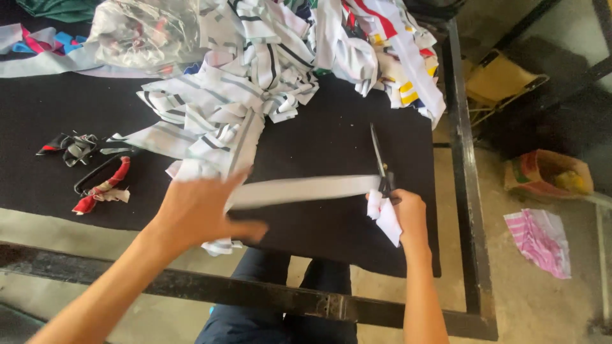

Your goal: Cutting and trimming long strips of patterned fabric using scissors on a work table, followed by unfolding and sorting fabric pieces.

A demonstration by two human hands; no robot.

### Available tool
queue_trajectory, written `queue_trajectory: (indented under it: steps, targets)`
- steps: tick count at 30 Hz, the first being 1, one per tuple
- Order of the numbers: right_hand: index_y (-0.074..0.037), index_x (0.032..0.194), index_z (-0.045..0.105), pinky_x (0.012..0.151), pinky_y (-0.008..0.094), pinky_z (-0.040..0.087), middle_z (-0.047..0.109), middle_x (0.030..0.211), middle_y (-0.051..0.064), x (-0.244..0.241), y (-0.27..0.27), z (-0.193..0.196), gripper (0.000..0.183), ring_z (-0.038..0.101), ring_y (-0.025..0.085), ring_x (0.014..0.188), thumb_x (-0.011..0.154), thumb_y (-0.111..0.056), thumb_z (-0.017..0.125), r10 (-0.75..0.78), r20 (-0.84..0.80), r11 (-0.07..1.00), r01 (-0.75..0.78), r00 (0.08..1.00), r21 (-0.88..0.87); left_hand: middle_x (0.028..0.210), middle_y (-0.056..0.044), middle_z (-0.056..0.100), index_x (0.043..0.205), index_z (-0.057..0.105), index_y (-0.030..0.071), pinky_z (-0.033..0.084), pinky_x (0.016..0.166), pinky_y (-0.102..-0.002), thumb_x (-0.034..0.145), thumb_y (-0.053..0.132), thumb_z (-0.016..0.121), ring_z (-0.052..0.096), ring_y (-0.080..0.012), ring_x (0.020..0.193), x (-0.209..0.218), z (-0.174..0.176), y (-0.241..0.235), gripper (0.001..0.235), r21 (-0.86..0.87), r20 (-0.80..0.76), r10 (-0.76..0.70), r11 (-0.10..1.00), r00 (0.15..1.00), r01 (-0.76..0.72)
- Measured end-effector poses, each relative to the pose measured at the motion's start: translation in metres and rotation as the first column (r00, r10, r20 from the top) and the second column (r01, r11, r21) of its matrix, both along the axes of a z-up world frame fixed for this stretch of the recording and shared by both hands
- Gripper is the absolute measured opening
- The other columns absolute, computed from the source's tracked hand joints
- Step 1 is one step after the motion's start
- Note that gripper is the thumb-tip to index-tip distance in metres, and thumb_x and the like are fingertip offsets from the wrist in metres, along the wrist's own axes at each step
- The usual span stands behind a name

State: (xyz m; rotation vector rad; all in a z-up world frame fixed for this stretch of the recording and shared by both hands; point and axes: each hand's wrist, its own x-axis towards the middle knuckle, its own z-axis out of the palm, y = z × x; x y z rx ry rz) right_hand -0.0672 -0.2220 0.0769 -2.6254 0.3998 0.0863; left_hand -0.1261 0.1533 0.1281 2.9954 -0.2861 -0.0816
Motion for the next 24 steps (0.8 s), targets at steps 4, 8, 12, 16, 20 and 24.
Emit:
queue_trajectory:
  steps: [4, 8, 12, 16, 20, 24]
  targets:
    - [-0.021, 0.102, 0.083, 0.079, 0.033, 0.058, 0.079, 0.084, 0.004, -0.008, 0.011, 0.015, 0.021, 0.076, 0.027, 0.085, 0.092, -0.014, 0.066, -0.035, 0.03, 0.995, 0.032, 0.999, 0.096, 0.088, 0.006, 0.074, 0.146, 0.043, 0.047, 0.055, 0.066, -0.036, 0.036, 0.089, 0.089, 0.074, -0.0195, 0.075, -0.016, -0.124, 0.081, 0.127, 0.363, -0.268, -0.037, 0.922, 0.963, 0.136]
    - [-0.009, 0.1, 0.08, 0.071, 0.037, 0.051, 0.079, 0.086, 0.011, -0.005, 0.017, 0.028, 0.022, 0.073, 0.028, 0.079, 0.085, -0.024, 0.076, -0.056, -0.024, 0.983, 0.06, 0.998, 0.175, 0.081, 0.004, 0.064, 0.098, 0.064, 0.029, 0.052, 0.057, -0.039, 0.074, 0.03, 0.075, 0.068, -0.0226, 0.07, -0.016, -0.09, 0.097, 0.026, 0.497, -0.231, 0.048, 0.864, 0.972, 0.076]
    - [-0.001, 0.095, 0.078, 0.062, 0.038, 0.046, 0.078, 0.086, 0.015, 0.0, 0.016, 0.029, 0.039, 0.069, 0.025, 0.07, 0.079, -0.035, 0.086, -0.093, -0.116, 0.962, 0.119, 0.989, 0.247, 0.11, -0.008, 0.054, 0.124, 0.057, 0.027, 0.063, 0.057, -0.048, 0.095, 0.018, 0.045, 0.077, -0.0332, 0.077, 0.002, -0.003, 0.074, 0.032, 0.291, -0.212, 0.05, 0.957, 0.976, 0.014]
    - [-0.006, 0.085, 0.079, 0.062, 0.036, 0.04, 0.072, 0.072, 0.009, 0.008, -0.004, -0.004, 0.04, 0.059, 0.015, 0.067, 0.072, -0.043, 0.087, -0.038, -0.024, 0.985, 0.041, 0.999, 0.169, 0.148, -0.015, 0.054, 0.156, 0.031, -0.006, 0.062, 0.068, -0.02, 0.089, 0.012, 0.067, 0.074, -0.0075, 0.094, 0.094, -0.022, 0.111, 0.078, 0.851, -0.214, -0.386, 0.378, 0.897, 0.365]
    - [-0.001, 0.089, 0.077, 0.063, 0.035, 0.042, 0.073, 0.079, 0.011, -0.001, 0.011, 0.021, 0.038, 0.06, 0.02, 0.067, 0.078, -0.036, 0.086, -0.081, -0.079, 0.97, 0.097, 0.994, 0.224, 0.108, -0.012, 0.057, 0.114, 0.055, 0.008, 0.046, 0.066, -0.035, 0.105, 0.018, 0.039, 0.056, -0.0223, 0.085, 0.166, 0.024, 0.122, 0.021, -0.641, 0.121, 0.465, 0.712, 0.877, -0.288]
    - [-0.001, 0.093, 0.078, 0.064, 0.037, 0.044, 0.077, 0.084, 0.013, 0.001, 0.007, 0.014, 0.037, 0.066, 0.023, 0.07, 0.078, -0.034, 0.087, -0.082, -0.07, 0.967, 0.097, 0.994, 0.236, 0.107, -0.006, 0.059, 0.133, 0.055, 0.009, 0.045, 0.081, -0.034, 0.104, 0.026, 0.051, 0.047, -0.0186, 0.086, 0.191, 0.061, 0.118, 0.034, -0.835, 0.455, 0.555, 0.537, 0.696, 0.118]
